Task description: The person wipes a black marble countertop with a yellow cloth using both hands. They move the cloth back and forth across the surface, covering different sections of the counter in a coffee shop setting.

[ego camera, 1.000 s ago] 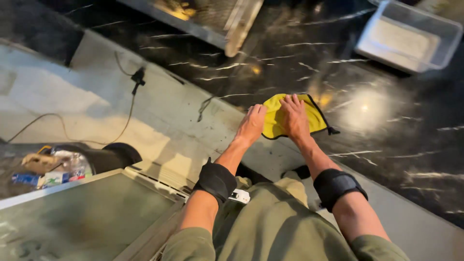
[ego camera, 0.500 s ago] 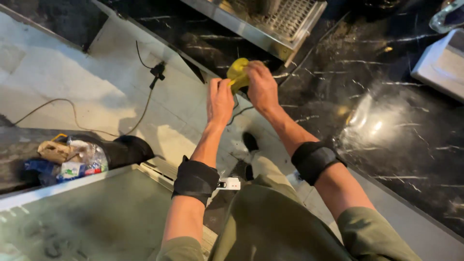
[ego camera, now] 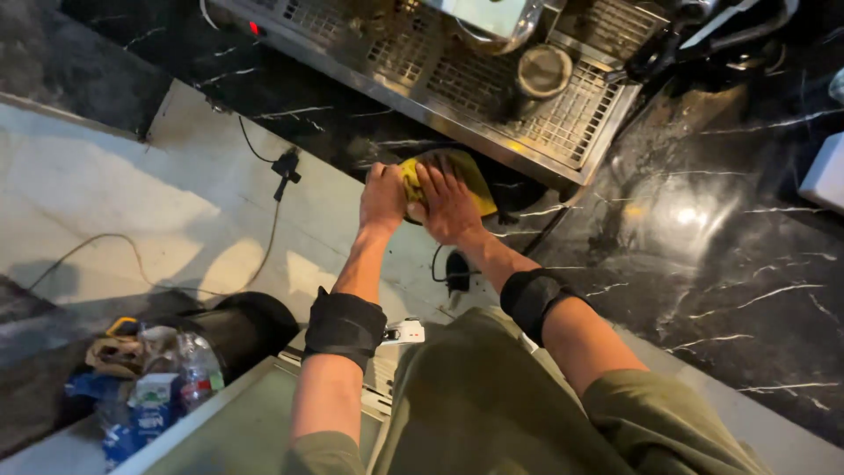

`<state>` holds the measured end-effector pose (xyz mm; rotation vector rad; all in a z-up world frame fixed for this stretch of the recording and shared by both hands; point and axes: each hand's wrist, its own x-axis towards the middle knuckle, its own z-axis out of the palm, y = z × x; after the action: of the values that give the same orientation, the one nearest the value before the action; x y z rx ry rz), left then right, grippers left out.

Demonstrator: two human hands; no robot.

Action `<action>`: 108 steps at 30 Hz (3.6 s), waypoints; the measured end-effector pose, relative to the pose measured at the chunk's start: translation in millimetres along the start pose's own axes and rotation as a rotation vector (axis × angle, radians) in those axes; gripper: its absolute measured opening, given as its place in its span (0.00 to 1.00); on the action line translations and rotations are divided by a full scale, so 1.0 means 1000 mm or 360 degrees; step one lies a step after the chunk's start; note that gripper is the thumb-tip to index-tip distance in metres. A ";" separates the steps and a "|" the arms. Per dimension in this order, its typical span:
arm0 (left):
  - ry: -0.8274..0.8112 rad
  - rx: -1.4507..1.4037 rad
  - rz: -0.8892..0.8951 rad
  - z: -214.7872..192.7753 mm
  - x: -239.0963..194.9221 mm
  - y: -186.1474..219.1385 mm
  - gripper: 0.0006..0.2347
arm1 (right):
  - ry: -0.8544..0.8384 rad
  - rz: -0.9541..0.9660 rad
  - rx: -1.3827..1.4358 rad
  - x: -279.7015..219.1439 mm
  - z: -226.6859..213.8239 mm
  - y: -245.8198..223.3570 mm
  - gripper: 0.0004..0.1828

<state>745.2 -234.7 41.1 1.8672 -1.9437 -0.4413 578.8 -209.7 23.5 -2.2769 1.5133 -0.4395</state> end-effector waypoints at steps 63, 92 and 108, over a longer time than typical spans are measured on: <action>-0.0542 0.0024 0.1133 -0.021 0.034 -0.022 0.10 | 0.1710 0.1370 0.0444 -0.020 0.040 -0.049 0.10; -0.0680 -0.0137 0.1170 0.001 0.085 -0.076 0.12 | 0.1052 0.1499 0.0028 0.037 0.098 -0.087 0.38; -0.0685 -0.0290 0.1225 -0.015 0.098 -0.109 0.15 | 0.1372 0.1835 -0.0010 0.058 0.071 -0.068 0.14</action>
<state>845.7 -337.9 7.4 0.8375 -2.5900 -0.7651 687.3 -230.5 -4.2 -0.8226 2.8269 -1.0541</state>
